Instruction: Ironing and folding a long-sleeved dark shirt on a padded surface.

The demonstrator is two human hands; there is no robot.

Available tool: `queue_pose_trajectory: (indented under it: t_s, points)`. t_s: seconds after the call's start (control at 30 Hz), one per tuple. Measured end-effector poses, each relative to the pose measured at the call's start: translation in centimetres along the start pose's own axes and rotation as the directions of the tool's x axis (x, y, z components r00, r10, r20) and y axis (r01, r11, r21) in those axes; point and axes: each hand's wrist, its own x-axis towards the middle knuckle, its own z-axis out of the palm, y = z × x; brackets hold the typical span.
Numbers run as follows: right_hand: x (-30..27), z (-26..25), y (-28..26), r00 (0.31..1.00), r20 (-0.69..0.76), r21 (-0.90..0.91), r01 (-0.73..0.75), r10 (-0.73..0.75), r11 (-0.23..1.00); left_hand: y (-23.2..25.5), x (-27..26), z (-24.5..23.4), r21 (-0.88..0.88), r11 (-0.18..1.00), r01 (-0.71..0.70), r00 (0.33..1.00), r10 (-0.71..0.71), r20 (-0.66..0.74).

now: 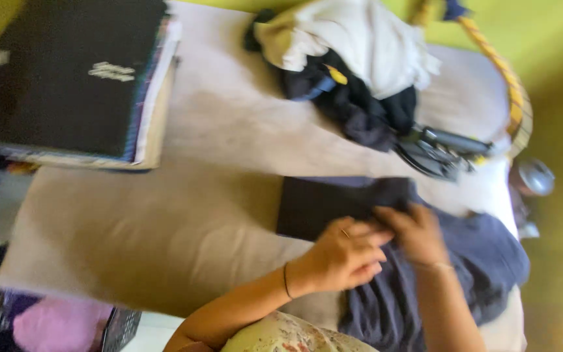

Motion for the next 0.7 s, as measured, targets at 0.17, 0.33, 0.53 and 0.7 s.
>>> queue_pose_trajectory:
  t_s: [0.17,0.33,0.53,0.7]
  points:
    - [-16.5,-12.5,9.1,0.674,-0.675,0.406,0.000,0.300,0.914,-2.8,-3.6,6.3,-0.094,0.996,0.009,0.997,-0.002,0.075]
    - [-28.4,-16.9,30.1,0.379,-0.710,0.570,-0.185,0.593,0.801,-10.6,-7.1,9.5,0.092,0.973,0.213,0.958,-0.226,0.174]
    - [-28.8,-14.9,29.3,0.366,-0.791,0.476,-0.136,0.490,0.869,-17.5,-4.0,14.2,0.314,0.944,0.101,0.957,-0.179,0.230]
    - [-28.9,-15.6,27.4,0.366,-0.879,0.230,-0.234,0.305,0.945,-19.5,-1.5,17.4,0.397,0.918,0.009,0.884,-0.193,0.425]
